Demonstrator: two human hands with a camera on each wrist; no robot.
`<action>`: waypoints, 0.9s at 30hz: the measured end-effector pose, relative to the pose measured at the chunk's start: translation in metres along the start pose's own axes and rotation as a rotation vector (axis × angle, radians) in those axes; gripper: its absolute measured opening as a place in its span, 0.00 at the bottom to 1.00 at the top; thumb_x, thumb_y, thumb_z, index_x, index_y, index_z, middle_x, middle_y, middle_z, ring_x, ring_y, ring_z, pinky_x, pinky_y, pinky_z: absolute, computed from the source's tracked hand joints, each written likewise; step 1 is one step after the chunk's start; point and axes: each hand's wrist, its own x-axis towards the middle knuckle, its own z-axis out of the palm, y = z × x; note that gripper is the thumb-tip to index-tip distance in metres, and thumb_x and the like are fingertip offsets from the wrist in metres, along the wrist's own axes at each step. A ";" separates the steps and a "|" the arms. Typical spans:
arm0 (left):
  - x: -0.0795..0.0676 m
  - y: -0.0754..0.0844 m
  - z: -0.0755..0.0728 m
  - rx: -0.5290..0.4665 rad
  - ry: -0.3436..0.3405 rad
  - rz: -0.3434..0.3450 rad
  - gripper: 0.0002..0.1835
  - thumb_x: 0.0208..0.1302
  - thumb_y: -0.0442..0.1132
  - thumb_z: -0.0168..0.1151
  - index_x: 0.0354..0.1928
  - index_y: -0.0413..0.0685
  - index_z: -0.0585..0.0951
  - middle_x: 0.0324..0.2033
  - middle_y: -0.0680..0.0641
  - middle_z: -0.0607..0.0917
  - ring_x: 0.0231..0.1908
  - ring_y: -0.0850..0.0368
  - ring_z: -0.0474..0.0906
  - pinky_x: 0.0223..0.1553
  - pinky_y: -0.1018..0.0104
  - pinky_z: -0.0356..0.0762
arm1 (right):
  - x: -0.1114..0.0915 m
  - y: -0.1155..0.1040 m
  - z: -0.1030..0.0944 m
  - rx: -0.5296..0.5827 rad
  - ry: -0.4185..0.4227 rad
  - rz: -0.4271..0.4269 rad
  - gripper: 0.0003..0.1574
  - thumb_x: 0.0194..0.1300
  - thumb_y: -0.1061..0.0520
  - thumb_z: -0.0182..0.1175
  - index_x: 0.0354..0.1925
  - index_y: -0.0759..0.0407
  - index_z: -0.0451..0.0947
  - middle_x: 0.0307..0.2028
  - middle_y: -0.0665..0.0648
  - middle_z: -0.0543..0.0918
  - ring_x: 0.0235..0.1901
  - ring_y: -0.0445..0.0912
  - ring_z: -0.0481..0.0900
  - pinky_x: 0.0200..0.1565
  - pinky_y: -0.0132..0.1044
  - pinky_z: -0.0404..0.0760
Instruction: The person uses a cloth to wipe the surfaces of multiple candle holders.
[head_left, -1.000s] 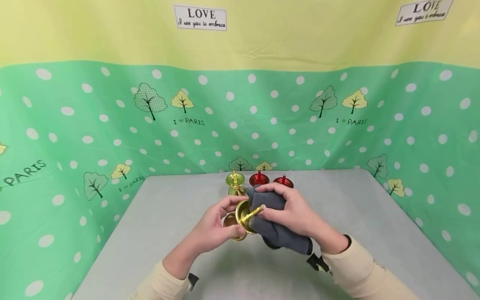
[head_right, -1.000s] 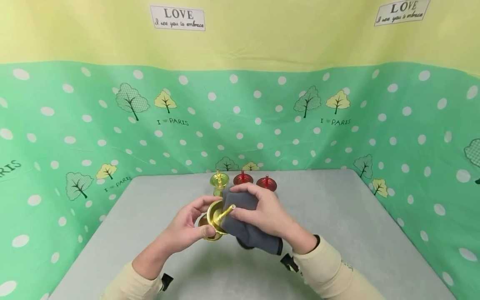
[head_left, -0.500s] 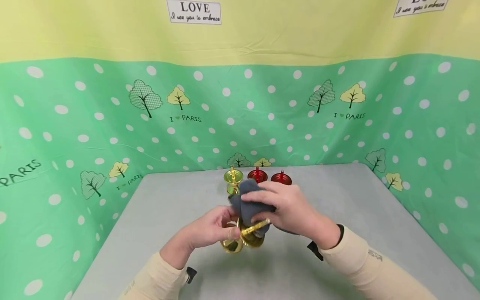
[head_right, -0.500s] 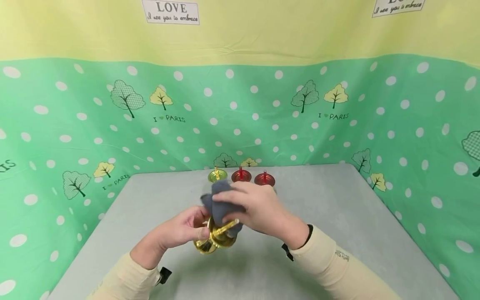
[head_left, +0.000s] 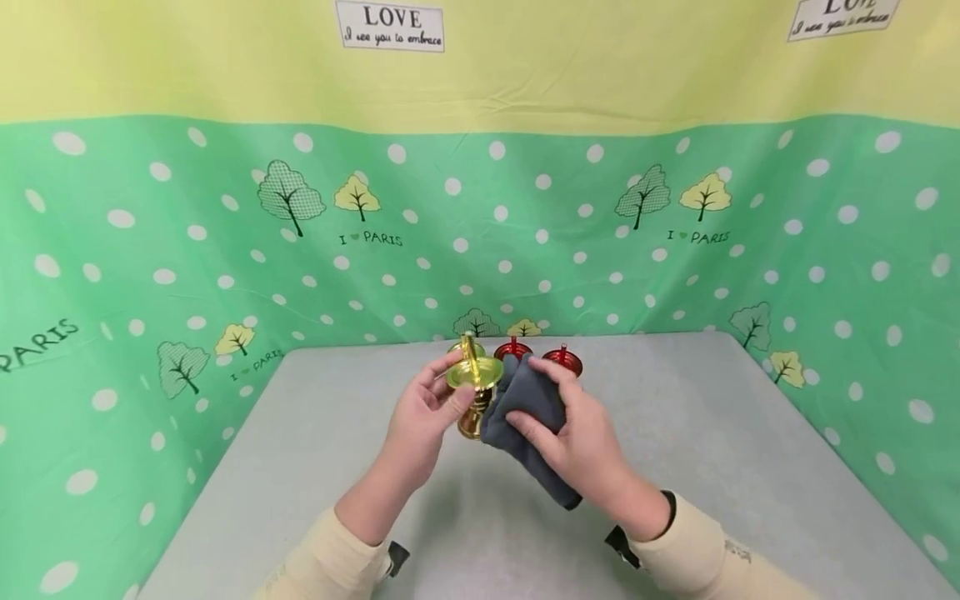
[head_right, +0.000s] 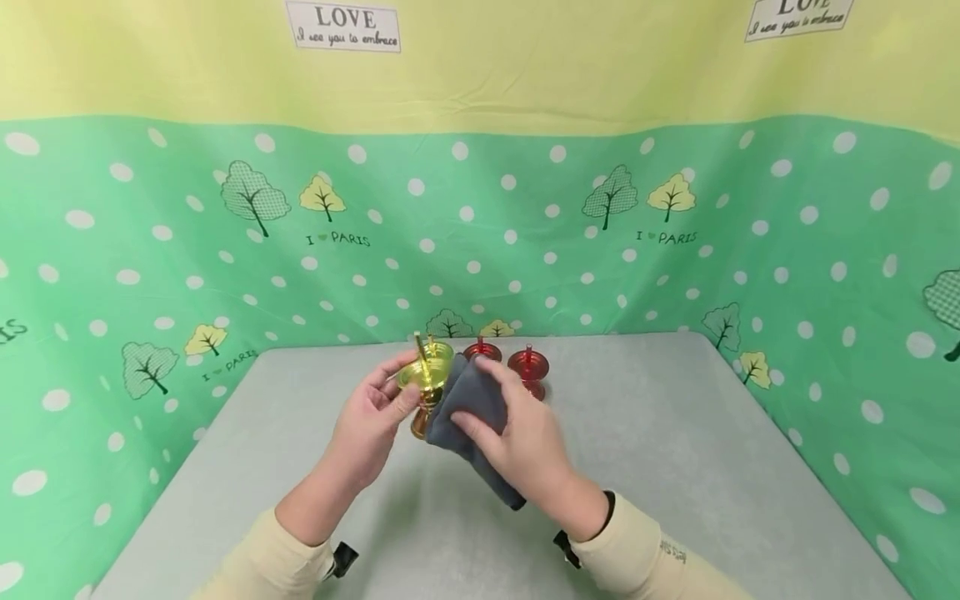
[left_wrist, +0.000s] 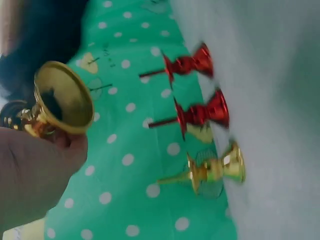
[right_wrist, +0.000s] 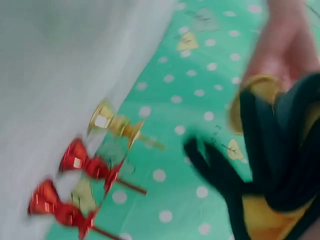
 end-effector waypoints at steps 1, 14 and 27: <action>0.001 0.002 0.000 -0.062 0.005 -0.035 0.27 0.77 0.32 0.63 0.74 0.40 0.69 0.65 0.40 0.84 0.55 0.60 0.86 0.58 0.69 0.84 | -0.001 0.001 0.002 -0.032 0.057 -0.055 0.44 0.66 0.49 0.78 0.72 0.60 0.70 0.46 0.63 0.89 0.35 0.48 0.88 0.35 0.39 0.87; -0.003 0.010 0.004 -0.186 -0.049 -0.150 0.26 0.81 0.36 0.57 0.73 0.31 0.68 0.50 0.52 0.91 0.46 0.61 0.88 0.53 0.68 0.86 | 0.017 -0.002 0.001 -0.228 0.179 -0.201 0.26 0.55 0.53 0.84 0.50 0.58 0.86 0.42 0.59 0.91 0.35 0.50 0.90 0.36 0.47 0.91; -0.004 0.011 0.011 -0.235 0.060 -0.049 0.26 0.78 0.30 0.61 0.73 0.34 0.68 0.66 0.37 0.83 0.56 0.60 0.88 0.61 0.68 0.85 | 0.025 -0.006 0.000 -0.338 0.129 -0.344 0.22 0.53 0.48 0.84 0.44 0.54 0.89 0.37 0.54 0.93 0.32 0.46 0.91 0.33 0.43 0.90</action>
